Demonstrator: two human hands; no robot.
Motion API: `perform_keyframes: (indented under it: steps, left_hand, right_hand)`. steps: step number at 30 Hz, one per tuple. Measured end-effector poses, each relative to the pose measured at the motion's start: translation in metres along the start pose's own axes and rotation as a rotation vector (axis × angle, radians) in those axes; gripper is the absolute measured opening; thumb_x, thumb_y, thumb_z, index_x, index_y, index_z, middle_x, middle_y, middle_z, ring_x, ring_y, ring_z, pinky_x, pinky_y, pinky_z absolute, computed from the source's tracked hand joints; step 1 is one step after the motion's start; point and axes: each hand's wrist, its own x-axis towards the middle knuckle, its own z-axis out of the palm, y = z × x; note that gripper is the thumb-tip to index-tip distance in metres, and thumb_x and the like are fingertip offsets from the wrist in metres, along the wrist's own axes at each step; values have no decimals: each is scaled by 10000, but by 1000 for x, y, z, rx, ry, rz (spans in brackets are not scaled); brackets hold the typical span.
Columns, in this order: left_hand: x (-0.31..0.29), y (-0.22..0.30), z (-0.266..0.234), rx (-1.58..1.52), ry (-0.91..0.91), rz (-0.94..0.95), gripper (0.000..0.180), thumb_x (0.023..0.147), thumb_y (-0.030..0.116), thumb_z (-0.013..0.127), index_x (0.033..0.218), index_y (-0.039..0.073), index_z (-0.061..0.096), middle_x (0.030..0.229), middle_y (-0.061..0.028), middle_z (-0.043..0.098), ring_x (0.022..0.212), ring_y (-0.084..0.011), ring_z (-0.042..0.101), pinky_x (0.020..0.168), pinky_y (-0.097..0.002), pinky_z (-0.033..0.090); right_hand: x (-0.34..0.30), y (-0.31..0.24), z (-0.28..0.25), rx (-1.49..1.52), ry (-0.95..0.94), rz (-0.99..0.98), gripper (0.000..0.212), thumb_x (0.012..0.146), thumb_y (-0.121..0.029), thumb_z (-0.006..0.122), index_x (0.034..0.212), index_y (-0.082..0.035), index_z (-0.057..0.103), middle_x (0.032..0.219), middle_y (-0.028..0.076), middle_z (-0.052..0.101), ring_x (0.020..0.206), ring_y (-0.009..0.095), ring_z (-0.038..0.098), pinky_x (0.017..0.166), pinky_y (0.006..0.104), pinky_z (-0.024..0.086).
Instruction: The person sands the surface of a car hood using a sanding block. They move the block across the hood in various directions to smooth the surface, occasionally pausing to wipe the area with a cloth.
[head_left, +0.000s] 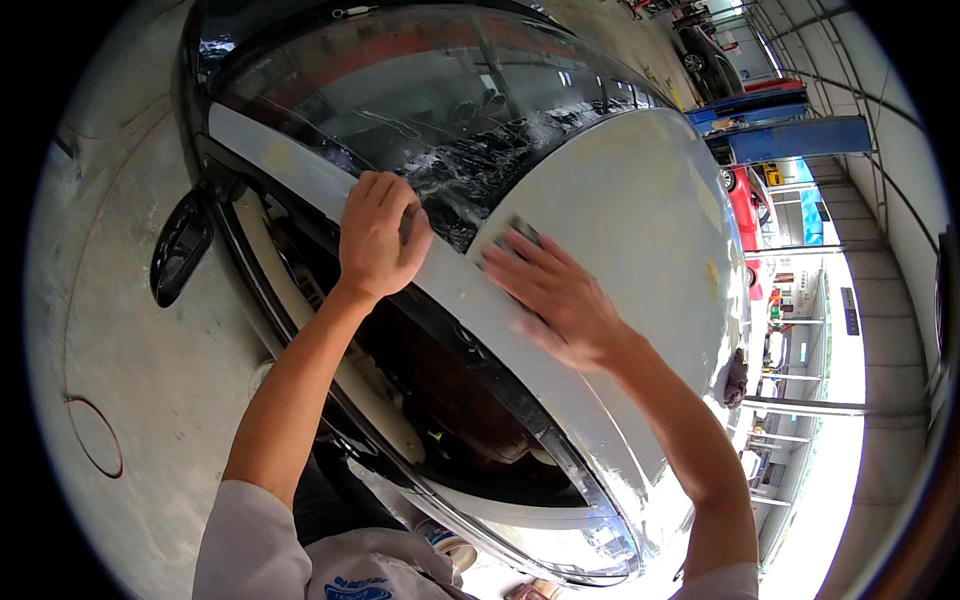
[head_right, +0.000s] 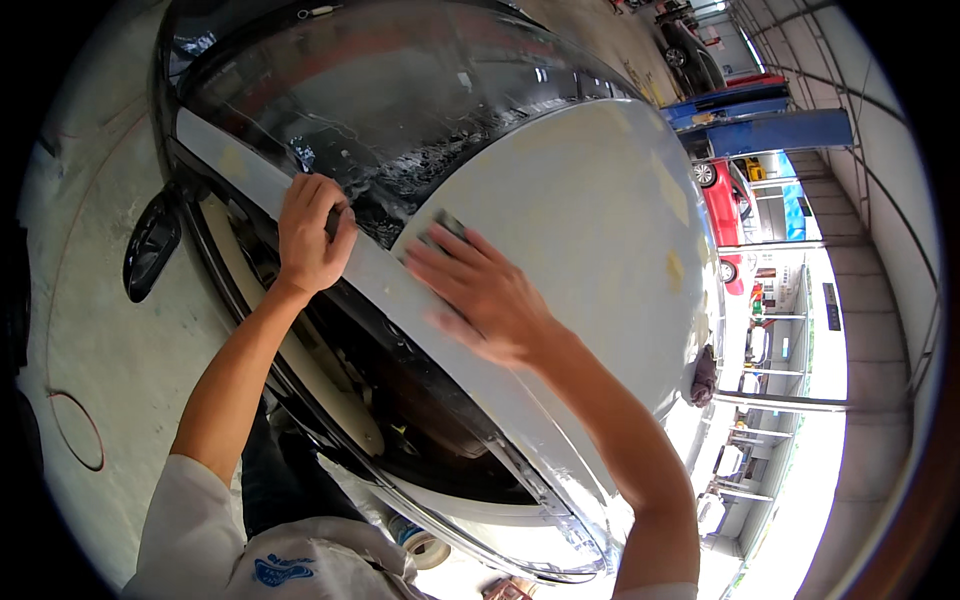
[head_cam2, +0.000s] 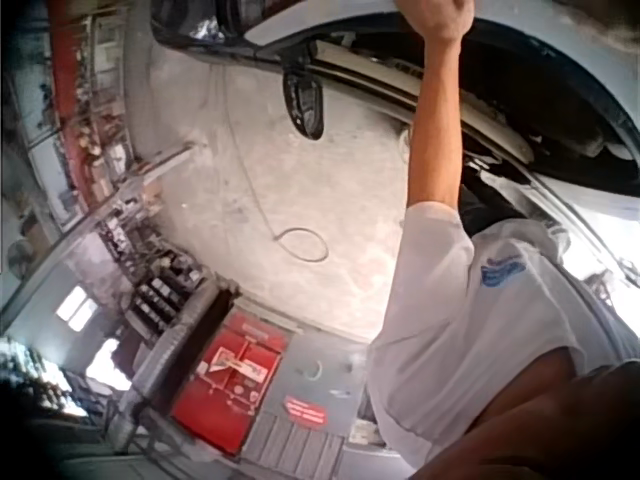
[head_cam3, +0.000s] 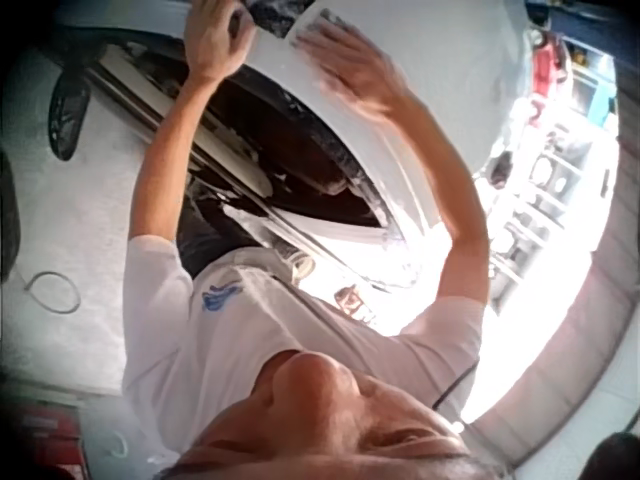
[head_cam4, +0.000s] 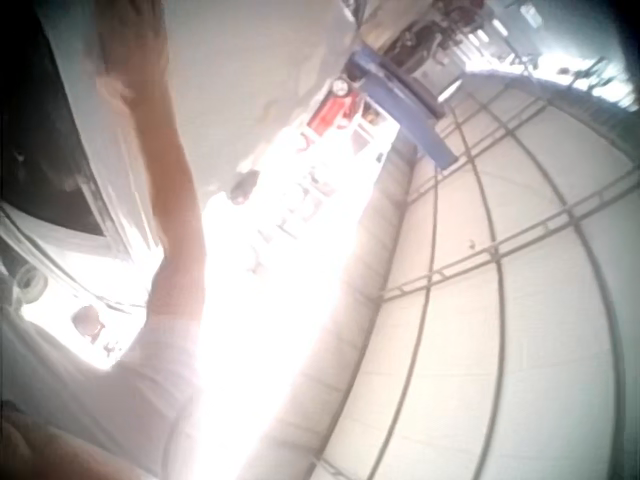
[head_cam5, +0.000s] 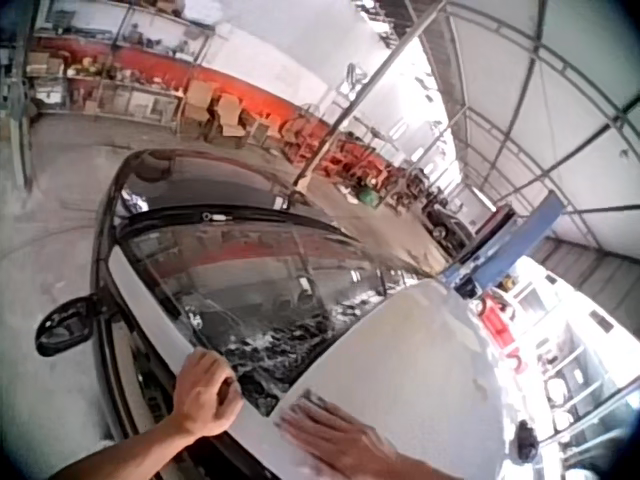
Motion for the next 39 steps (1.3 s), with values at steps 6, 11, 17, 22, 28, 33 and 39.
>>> perform_keyframes:
  steps: [6, 11, 17, 22, 28, 33, 39]
  left_hand:
    - [-6, -4, -6, -4, 4, -26, 108, 832, 18, 608, 852, 36, 504, 852, -123, 512, 830, -340, 493, 756, -450, 409]
    - [-2, 1, -3, 12, -19, -51, 128, 798, 36, 624, 842, 43, 504, 861, -121, 526, 851, -349, 510, 771, -448, 414]
    - [-3, 1, -4, -38, -34, -53, 149, 786, 23, 651, 851, 41, 518, 887, -126, 536, 862, -354, 515, 780, -461, 423]
    - [-6, -6, -14, -15, -26, -76, 145, 789, 16, 644, 849, 51, 516, 886, -131, 530, 859, -348, 510, 779, -463, 419]
    - [5, 7, 2, -116, -50, -35, 121, 820, 36, 632, 854, 52, 517, 894, -134, 538, 848, -331, 508, 767, -463, 411]
    - [-3, -14, -18, -25, -59, -49, 119, 832, 41, 622, 860, 54, 507, 881, -133, 518, 828, -326, 481, 761, -470, 405]
    - [6, 1, -5, -83, -118, -47, 117, 833, 58, 614, 865, 62, 501, 888, -124, 514, 833, -314, 472, 757, -453, 398]
  right_hand:
    - [-25, 6, -3, -10, -39, -42, 590, 1089, -466, 450, 1567, -121, 465, 1649, 53, 422, 1569, 310, 292, 1295, 522, 234]
    - [-10, 4, -4, -71, -76, -5, 599, 1094, -470, 425, 1569, -105, 454, 1664, 66, 394, 1573, 311, 281, 1296, 521, 225]
    - [29, -6, 19, -54, 46, 29, 765, 1068, -646, 283, 1603, -111, 400, 1688, 97, 342, 1584, 324, 250, 1302, 522, 189]
    - [6, 14, 11, -17, -101, 73, 837, 1034, -696, 318, 1600, -84, 395, 1686, 140, 333, 1581, 349, 251, 1295, 522, 173]
    - [79, 114, -7, -145, 112, 492, 789, 1060, -580, 410, 1600, -8, 340, 1689, 203, 296, 1587, 360, 227, 1297, 497, 172]
    - [39, 8, 29, -33, -4, 270, 1024, 975, -807, 343, 1633, -25, 279, 1695, 206, 275, 1596, 357, 204, 1298, 522, 138]
    - [26, 150, -17, -80, 78, 471, 850, 1025, -629, 462, 1623, -46, 301, 1702, 184, 275, 1595, 363, 203, 1300, 522, 128]
